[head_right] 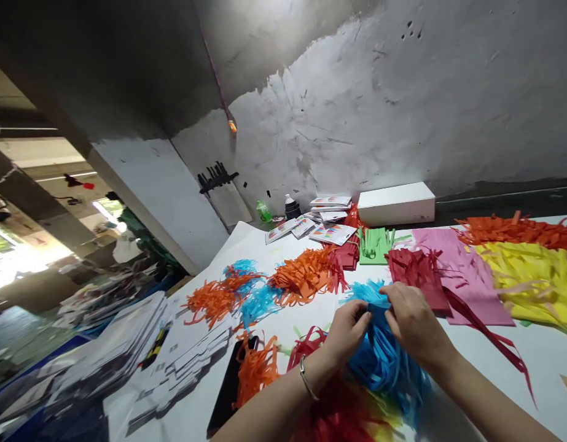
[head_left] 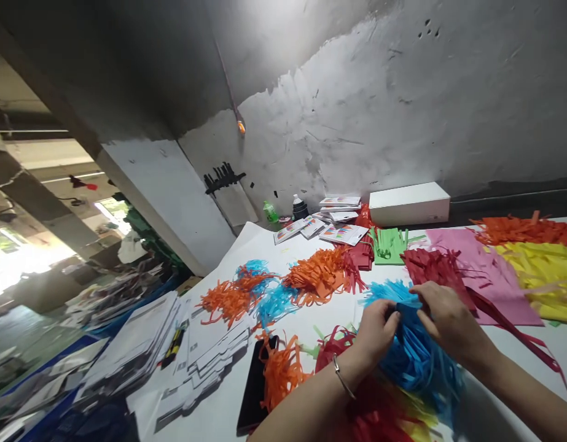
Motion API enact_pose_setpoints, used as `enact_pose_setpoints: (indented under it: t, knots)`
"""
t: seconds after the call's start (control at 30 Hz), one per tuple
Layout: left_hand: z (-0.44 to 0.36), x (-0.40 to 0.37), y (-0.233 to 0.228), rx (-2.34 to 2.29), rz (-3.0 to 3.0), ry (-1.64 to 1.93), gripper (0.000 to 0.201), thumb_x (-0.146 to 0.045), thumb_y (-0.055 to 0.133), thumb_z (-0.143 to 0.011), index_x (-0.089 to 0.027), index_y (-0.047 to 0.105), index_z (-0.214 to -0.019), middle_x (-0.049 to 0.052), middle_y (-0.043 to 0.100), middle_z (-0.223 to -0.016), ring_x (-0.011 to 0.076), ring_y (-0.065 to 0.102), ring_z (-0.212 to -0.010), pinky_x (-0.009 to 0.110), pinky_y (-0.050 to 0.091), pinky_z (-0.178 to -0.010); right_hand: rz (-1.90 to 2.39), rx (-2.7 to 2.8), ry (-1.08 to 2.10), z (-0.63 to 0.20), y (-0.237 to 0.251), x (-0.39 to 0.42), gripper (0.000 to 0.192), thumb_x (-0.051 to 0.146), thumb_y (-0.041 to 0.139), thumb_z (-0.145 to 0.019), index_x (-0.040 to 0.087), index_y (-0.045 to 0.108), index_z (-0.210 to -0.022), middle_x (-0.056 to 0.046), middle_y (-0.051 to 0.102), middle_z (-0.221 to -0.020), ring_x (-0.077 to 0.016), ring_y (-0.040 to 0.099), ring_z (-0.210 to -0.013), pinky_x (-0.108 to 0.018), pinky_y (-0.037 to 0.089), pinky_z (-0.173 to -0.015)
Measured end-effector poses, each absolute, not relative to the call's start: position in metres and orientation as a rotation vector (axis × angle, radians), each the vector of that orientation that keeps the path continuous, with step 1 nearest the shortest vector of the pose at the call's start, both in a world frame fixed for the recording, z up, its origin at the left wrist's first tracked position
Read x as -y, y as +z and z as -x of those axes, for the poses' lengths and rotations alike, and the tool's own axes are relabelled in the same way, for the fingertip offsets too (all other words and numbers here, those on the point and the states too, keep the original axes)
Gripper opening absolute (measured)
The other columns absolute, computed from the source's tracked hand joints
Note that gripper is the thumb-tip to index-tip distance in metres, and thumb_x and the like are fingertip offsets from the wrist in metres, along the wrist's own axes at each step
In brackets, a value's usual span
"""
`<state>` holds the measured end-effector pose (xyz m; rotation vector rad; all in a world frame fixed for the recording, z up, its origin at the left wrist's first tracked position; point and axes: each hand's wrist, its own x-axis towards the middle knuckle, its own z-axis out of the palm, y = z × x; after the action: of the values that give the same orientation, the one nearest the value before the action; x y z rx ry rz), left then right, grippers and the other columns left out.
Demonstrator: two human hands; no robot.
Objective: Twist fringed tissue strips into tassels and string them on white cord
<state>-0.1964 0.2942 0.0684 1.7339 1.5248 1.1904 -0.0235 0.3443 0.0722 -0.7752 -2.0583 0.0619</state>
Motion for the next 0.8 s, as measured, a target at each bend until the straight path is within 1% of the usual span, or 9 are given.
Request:
enact_pose_setpoints:
  t: [0.1, 0.17, 0.27, 0.33, 0.37, 0.43, 0.5, 0.67, 0.8]
  knots:
    - [0.195, -0.292, 0.071, -1.554, -1.847, 1.162, 0.015, -0.019, 0.055, -0.087, -0.020, 0.069, -0.092, 0.008, 0.070, -0.092, 0.0241, 0.060, -0.085, 0.037, 0.045, -0.081, 0.805, 2.122, -0.061, 0.031, 0.073, -0.335, 0.039, 0.020, 0.053, -0.085, 0.017, 0.060, -0.123, -0.016, 0.066, -0.115, -0.0348, 0.062, -0.105, -0.049, 0.047, -0.090]
    - [0.194, -0.290, 0.073, -1.563, -1.912, 1.140, 0.015, -0.018, 0.054, -0.087, -0.021, 0.068, -0.091, 0.008, 0.069, -0.091, 0.0242, 0.059, -0.085, 0.037, 0.045, -0.080, 0.847, 2.167, -0.118, 0.035, 0.072, -0.332, 0.039, 0.016, 0.054, -0.083, 0.016, 0.063, -0.121, -0.019, 0.066, -0.120, -0.0366, 0.063, -0.105, -0.051, 0.047, -0.089]
    - [0.195, -0.289, 0.076, -1.567, -1.992, 1.105, 0.014, -0.015, 0.055, -0.085, -0.021, 0.067, -0.088, 0.007, 0.067, -0.088, 0.0247, 0.059, -0.084, 0.037, 0.045, -0.080, 0.924, 2.217, -0.145, 0.032, 0.072, -0.335, 0.023, 0.006, 0.047, -0.082, 0.017, 0.067, -0.087, -0.014, 0.071, -0.086, -0.0286, 0.067, -0.075, -0.041, 0.051, -0.071]
    - [0.197, -0.289, 0.077, -1.570, -2.018, 1.094, 0.013, -0.014, 0.056, -0.083, -0.021, 0.067, -0.086, 0.007, 0.066, -0.087, 0.0250, 0.059, -0.084, 0.037, 0.044, -0.080, 0.954, 2.231, -0.129, 0.027, 0.074, -0.338, 0.024, 0.005, 0.044, -0.085, 0.018, 0.064, -0.080, -0.009, 0.068, -0.072, -0.0236, 0.065, -0.062, -0.035, 0.052, -0.063]
    - [0.197, -0.289, 0.077, -1.573, -2.019, 1.092, 0.013, -0.014, 0.056, -0.083, -0.021, 0.067, -0.086, 0.007, 0.066, -0.087, 0.0248, 0.059, -0.083, 0.037, 0.044, -0.079, 0.958, 2.231, -0.118, 0.025, 0.075, -0.338, 0.024, 0.006, 0.045, -0.086, 0.018, 0.065, -0.087, -0.009, 0.070, -0.077, -0.0236, 0.068, -0.067, -0.034, 0.054, -0.065]
    - [0.198, -0.290, 0.077, -1.588, -2.002, 1.096, 0.012, -0.016, 0.056, -0.084, -0.020, 0.067, -0.087, 0.007, 0.066, -0.084, 0.0237, 0.058, -0.079, 0.036, 0.044, -0.076, 0.949, 2.219, -0.098, 0.025, 0.077, -0.335, 0.031, 0.012, 0.049, -0.087, 0.016, 0.063, -0.114, -0.013, 0.072, -0.106, -0.0268, 0.070, -0.095, -0.038, 0.057, -0.081]
    - [0.197, -0.292, 0.078, -1.603, -1.963, 1.103, 0.012, -0.019, 0.054, -0.085, -0.020, 0.066, -0.084, 0.005, 0.065, -0.080, 0.0220, 0.056, -0.074, 0.034, 0.043, -0.072, 0.948, 2.199, -0.079, 0.028, 0.078, -0.328, 0.049, 0.017, 0.052, -0.087, 0.014, 0.051, -0.136, -0.018, 0.063, -0.132, -0.0312, 0.061, -0.121, -0.045, 0.054, -0.097]
    - [0.192, -0.301, 0.084, -1.574, -1.843, 1.100, 0.013, -0.024, 0.055, -0.083, -0.019, 0.062, -0.074, 0.001, 0.061, -0.069, 0.0181, 0.055, -0.066, 0.029, 0.041, -0.065, 1.009, 2.143, -0.012, 0.040, 0.073, -0.312, 0.064, 0.016, 0.050, -0.086, 0.015, 0.038, -0.149, -0.020, 0.045, -0.152, -0.0356, 0.045, -0.139, -0.057, 0.047, -0.107]
    - [0.188, -0.305, 0.090, -1.557, -1.777, 1.102, 0.016, -0.028, 0.056, -0.083, -0.019, 0.059, -0.069, -0.002, 0.056, -0.062, 0.0157, 0.052, -0.061, 0.026, 0.040, -0.060, 1.066, 2.105, 0.063, 0.045, 0.068, -0.313, 0.074, 0.010, 0.047, -0.082, 0.015, 0.033, -0.154, -0.020, 0.036, -0.159, -0.0379, 0.033, -0.147, -0.063, 0.039, -0.111]
